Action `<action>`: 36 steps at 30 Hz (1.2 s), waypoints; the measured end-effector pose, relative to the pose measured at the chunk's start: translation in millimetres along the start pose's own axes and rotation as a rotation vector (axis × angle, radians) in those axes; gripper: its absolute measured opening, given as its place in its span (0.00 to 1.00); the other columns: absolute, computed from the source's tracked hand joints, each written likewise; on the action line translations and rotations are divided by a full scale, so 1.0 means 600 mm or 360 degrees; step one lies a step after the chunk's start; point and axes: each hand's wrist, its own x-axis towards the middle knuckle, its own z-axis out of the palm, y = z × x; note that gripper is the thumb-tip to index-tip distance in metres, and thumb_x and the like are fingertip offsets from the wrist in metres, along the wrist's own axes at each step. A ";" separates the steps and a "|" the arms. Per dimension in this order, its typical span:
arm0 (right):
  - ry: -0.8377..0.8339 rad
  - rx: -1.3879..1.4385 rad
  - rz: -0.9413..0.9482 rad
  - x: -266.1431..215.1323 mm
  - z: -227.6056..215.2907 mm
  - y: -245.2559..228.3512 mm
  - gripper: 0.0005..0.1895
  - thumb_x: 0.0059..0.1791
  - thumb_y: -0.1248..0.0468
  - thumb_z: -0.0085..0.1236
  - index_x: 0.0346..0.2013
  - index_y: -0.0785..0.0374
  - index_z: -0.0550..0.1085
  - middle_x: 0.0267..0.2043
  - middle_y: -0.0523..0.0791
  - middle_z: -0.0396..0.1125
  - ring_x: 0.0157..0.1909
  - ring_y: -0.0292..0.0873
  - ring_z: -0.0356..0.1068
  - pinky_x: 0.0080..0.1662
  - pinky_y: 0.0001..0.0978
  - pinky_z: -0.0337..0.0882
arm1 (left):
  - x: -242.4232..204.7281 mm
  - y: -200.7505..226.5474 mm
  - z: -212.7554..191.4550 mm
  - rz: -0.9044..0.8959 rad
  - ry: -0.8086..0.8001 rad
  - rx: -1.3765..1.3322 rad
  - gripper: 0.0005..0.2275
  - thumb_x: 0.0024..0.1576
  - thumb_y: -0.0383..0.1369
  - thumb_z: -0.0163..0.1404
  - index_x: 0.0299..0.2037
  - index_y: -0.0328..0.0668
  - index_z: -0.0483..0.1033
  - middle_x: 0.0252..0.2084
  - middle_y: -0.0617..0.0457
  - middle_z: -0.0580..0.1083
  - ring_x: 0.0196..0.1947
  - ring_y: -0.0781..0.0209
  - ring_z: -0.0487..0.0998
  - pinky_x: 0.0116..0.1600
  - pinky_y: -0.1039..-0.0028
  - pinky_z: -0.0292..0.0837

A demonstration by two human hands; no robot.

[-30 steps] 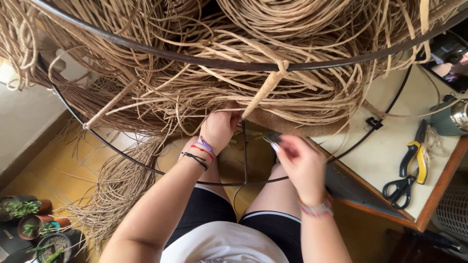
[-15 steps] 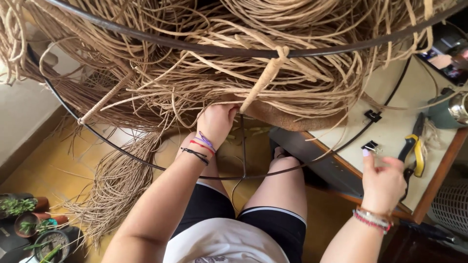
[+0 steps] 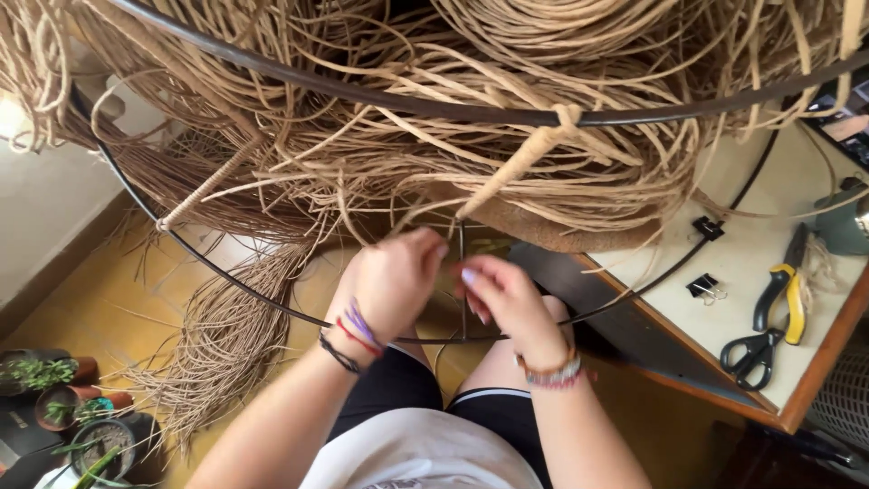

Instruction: Weaving natural fiber strands around a circular metal frame to create a decorative object.

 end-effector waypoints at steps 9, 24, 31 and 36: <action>-0.0118 0.0478 0.0446 0.068 -0.037 -0.016 0.20 0.54 0.58 0.51 0.54 0.71 0.74 0.40 0.54 0.77 0.34 0.44 0.78 0.34 0.32 0.80 | -0.022 0.012 0.016 0.0331 0.0214 -0.0631 0.06 0.60 0.35 0.52 0.35 0.45 0.79 0.36 0.53 0.71 0.37 0.46 0.81 0.39 0.64 0.79; 0.0451 -0.1449 0.0218 0.054 -0.094 -0.003 0.10 0.52 0.41 0.56 0.36 0.32 0.82 0.34 0.25 0.76 0.44 0.34 0.76 0.48 0.29 0.73 | 0.030 -0.073 0.158 0.0019 -0.0187 -0.1113 0.15 0.60 0.40 0.52 0.56 0.53 0.75 0.51 0.49 0.76 0.51 0.44 0.79 0.50 0.57 0.77; 0.0772 -0.1872 -0.0186 0.122 -0.071 0.045 0.16 0.54 0.47 0.53 0.40 0.51 0.82 0.32 0.48 0.76 0.40 0.58 0.77 0.41 0.53 0.78 | 0.149 -0.113 0.277 -0.0566 -0.0504 -0.2366 0.24 0.51 0.16 0.46 0.60 0.37 0.72 0.53 0.50 0.78 0.39 0.64 0.82 0.36 0.81 0.79; 0.0917 -0.2196 -0.0272 0.146 -0.071 0.087 0.17 0.54 0.48 0.51 0.37 0.53 0.83 0.25 0.45 0.73 0.32 0.53 0.78 0.32 0.48 0.79 | 0.163 -0.092 0.233 -0.0582 -0.0563 -0.2447 0.18 0.50 0.17 0.53 0.52 0.29 0.77 0.45 0.49 0.77 0.38 0.61 0.81 0.40 0.78 0.80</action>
